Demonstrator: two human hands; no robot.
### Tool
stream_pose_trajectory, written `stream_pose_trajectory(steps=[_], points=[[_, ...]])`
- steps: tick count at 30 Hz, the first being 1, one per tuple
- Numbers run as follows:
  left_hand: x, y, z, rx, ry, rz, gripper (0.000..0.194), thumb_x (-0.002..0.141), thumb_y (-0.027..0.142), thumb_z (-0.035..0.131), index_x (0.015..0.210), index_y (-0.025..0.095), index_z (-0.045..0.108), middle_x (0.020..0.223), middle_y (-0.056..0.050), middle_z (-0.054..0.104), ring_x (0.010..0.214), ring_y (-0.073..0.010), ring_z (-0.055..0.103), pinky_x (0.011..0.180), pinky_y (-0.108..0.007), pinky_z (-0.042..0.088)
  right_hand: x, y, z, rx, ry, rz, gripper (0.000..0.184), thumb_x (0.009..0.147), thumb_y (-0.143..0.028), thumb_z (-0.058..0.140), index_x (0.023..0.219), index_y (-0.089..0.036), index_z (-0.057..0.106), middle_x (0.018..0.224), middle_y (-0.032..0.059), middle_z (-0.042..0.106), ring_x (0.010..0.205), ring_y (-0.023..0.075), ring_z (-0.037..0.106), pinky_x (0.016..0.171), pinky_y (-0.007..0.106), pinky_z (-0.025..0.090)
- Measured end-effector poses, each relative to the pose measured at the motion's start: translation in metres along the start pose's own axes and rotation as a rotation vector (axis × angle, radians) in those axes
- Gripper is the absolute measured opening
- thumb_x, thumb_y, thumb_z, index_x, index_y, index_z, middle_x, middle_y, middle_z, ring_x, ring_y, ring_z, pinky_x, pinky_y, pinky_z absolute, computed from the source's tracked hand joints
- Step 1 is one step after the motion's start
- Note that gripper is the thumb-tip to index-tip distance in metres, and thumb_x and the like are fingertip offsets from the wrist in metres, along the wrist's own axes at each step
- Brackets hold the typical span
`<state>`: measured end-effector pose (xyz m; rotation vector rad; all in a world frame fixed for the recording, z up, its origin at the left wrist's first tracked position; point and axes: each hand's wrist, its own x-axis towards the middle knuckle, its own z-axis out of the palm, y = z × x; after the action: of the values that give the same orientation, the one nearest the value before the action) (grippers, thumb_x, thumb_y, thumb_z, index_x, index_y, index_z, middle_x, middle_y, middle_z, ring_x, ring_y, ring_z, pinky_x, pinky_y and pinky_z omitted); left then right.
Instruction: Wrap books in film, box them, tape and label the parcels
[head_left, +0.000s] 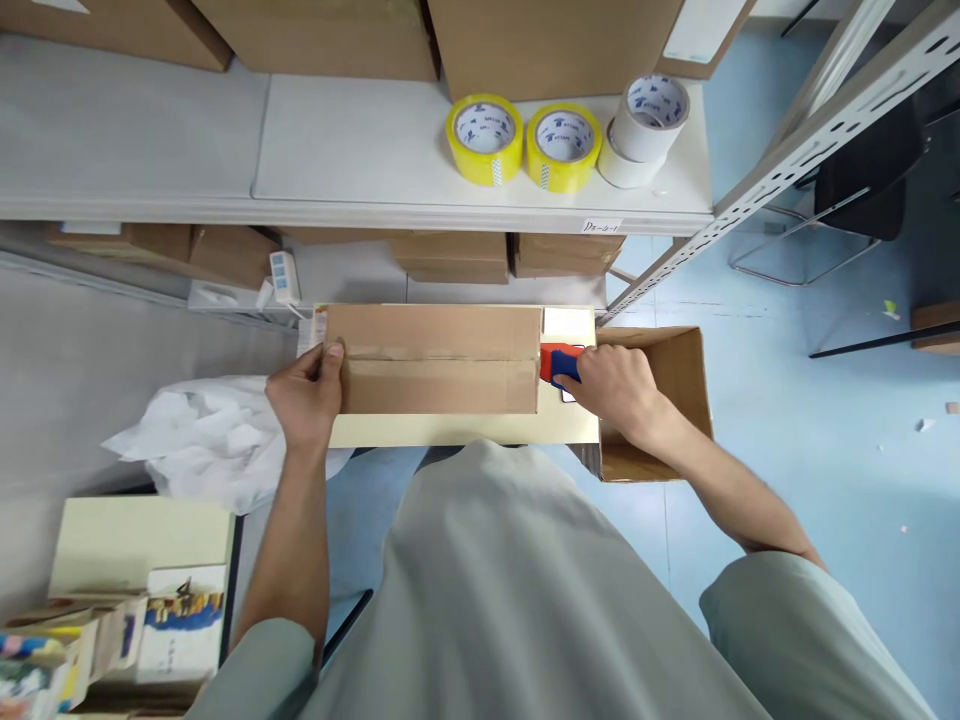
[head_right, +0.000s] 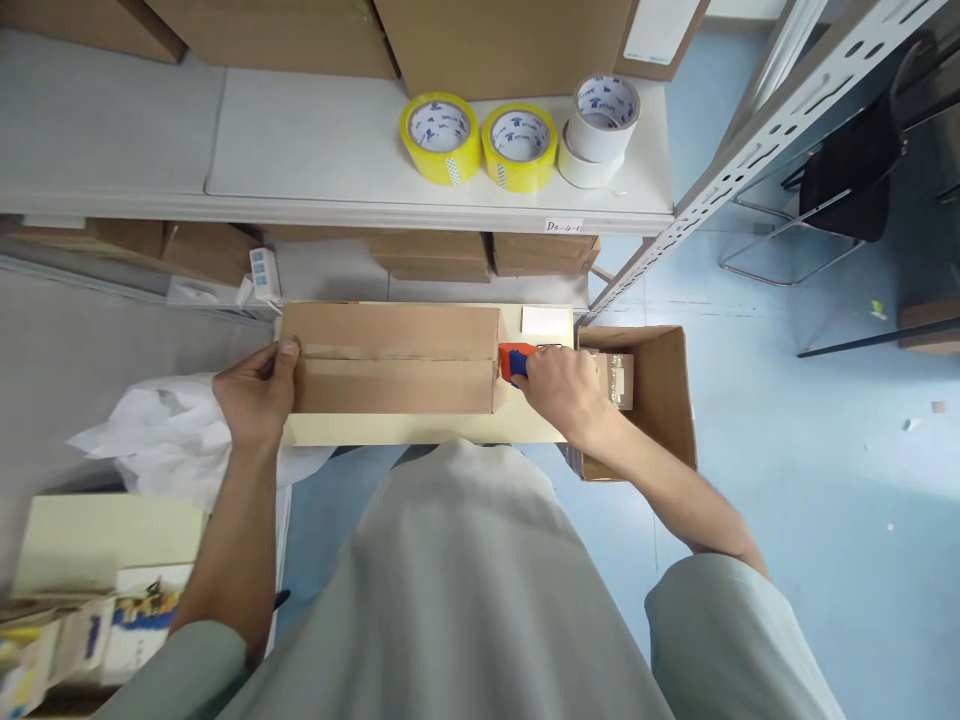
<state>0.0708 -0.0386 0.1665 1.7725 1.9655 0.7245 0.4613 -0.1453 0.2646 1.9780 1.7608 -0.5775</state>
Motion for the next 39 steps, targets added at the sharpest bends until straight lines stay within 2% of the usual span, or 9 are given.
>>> stream_pose_trajectory(steps=[5, 8, 13, 18, 23, 27, 32, 36, 39], points=[[0.0, -0.001, 0.0, -0.023, 0.005, -0.006, 0.036, 0.101, 0.05, 0.065, 0.11, 0.02, 0.083, 0.11, -0.006, 0.088, 0.103, -0.0287, 0.079, 0.097, -0.039, 0.061, 0.006, -0.014, 0.024, -0.013, -0.007, 0.081, 0.042, 0.115, -0.045, 0.057, 0.111, -0.012, 0.083, 0.114, 0.0254, 0.084, 0.101, 0.0349, 0.083, 0.067, 0.033, 0.05], [0.004, -0.003, -0.001, -0.027, -0.032, 0.015, 0.037, 0.101, 0.048, 0.065, 0.12, 0.02, 0.08, 0.119, -0.013, 0.086, 0.108, -0.0313, 0.081, 0.103, -0.046, 0.063, -0.002, -0.011, 0.02, -0.016, 0.018, 0.204, 0.048, 0.116, -0.05, 0.054, 0.115, -0.01, 0.081, 0.109, 0.0255, 0.084, 0.097, 0.0351, 0.083, 0.065, 0.033, 0.049], [0.024, 0.018, -0.012, -0.187, 0.033, 0.206, 0.042, 0.102, 0.043, 0.068, 0.138, 0.022, 0.071, 0.143, -0.015, 0.075, 0.13, -0.0308, 0.076, 0.114, -0.048, 0.063, -0.03, -0.008, -0.028, 0.003, 0.177, 0.415, 0.059, 0.117, -0.058, 0.046, 0.122, -0.006, 0.075, 0.103, 0.028, 0.082, 0.091, 0.0391, 0.08, 0.067, 0.038, 0.047], [0.053, 0.075, -0.034, -0.277, -0.053, 0.461, 0.037, 0.108, 0.04, 0.064, 0.141, 0.027, 0.073, 0.142, -0.009, 0.077, 0.129, -0.0285, 0.076, 0.119, -0.046, 0.059, -0.027, -0.036, -0.093, 0.062, 0.396, 0.346, 0.065, 0.115, -0.065, 0.041, 0.132, -0.009, 0.066, 0.107, 0.0277, 0.081, 0.091, 0.0408, 0.076, 0.075, 0.04, 0.046], [0.093, 0.123, -0.053, -0.303, -0.092, 0.613, 0.037, 0.11, 0.033, 0.06, 0.144, 0.025, 0.071, 0.146, -0.009, 0.075, 0.137, -0.0277, 0.071, 0.123, -0.043, 0.054, 0.028, -0.093, -0.144, 0.123, 0.503, 0.111, 0.062, 0.116, -0.059, 0.039, 0.145, -0.007, 0.055, 0.119, 0.0281, 0.079, 0.104, 0.0429, 0.075, 0.087, 0.042, 0.05], [0.131, 0.136, -0.064, -0.313, -0.079, 0.642, 0.038, 0.108, 0.028, 0.062, 0.144, 0.024, 0.072, 0.145, -0.01, 0.075, 0.138, -0.0286, 0.069, 0.122, -0.044, 0.054, 0.086, -0.143, -0.176, 0.092, 0.486, -0.061, 0.058, 0.117, -0.041, 0.038, 0.159, -0.002, 0.043, 0.131, 0.0301, 0.077, 0.117, 0.0438, 0.074, 0.099, 0.047, 0.052], [0.155, 0.128, -0.079, -0.324, -0.028, 0.614, 0.036, 0.108, 0.033, 0.065, 0.142, 0.025, 0.074, 0.144, -0.01, 0.076, 0.139, -0.0287, 0.069, 0.121, -0.043, 0.055, 0.153, -0.188, -0.197, 0.015, 0.454, -0.185, 0.057, 0.115, -0.028, 0.035, 0.162, 0.004, 0.04, 0.142, 0.0346, 0.072, 0.132, 0.0433, 0.07, 0.117, 0.051, 0.044], [0.154, 0.115, -0.092, -0.328, -0.038, 0.577, 0.038, 0.107, 0.036, 0.068, 0.143, 0.025, 0.074, 0.146, -0.011, 0.076, 0.138, -0.0288, 0.07, 0.119, -0.042, 0.057, 0.195, -0.206, -0.193, -0.036, 0.398, -0.194, 0.059, 0.116, -0.024, 0.036, 0.163, 0.01, 0.038, 0.148, 0.0366, 0.069, 0.141, 0.042, 0.064, 0.126, 0.051, 0.035], [0.146, 0.101, -0.097, -0.33, -0.043, 0.556, 0.039, 0.106, 0.038, 0.069, 0.143, 0.024, 0.074, 0.145, -0.012, 0.076, 0.137, -0.029, 0.071, 0.12, -0.042, 0.057, 0.212, -0.207, -0.184, -0.04, 0.446, -0.216, 0.057, 0.115, -0.022, 0.038, 0.162, 0.011, 0.04, 0.154, 0.0383, 0.064, 0.15, 0.0423, 0.055, 0.128, 0.053, 0.032]])
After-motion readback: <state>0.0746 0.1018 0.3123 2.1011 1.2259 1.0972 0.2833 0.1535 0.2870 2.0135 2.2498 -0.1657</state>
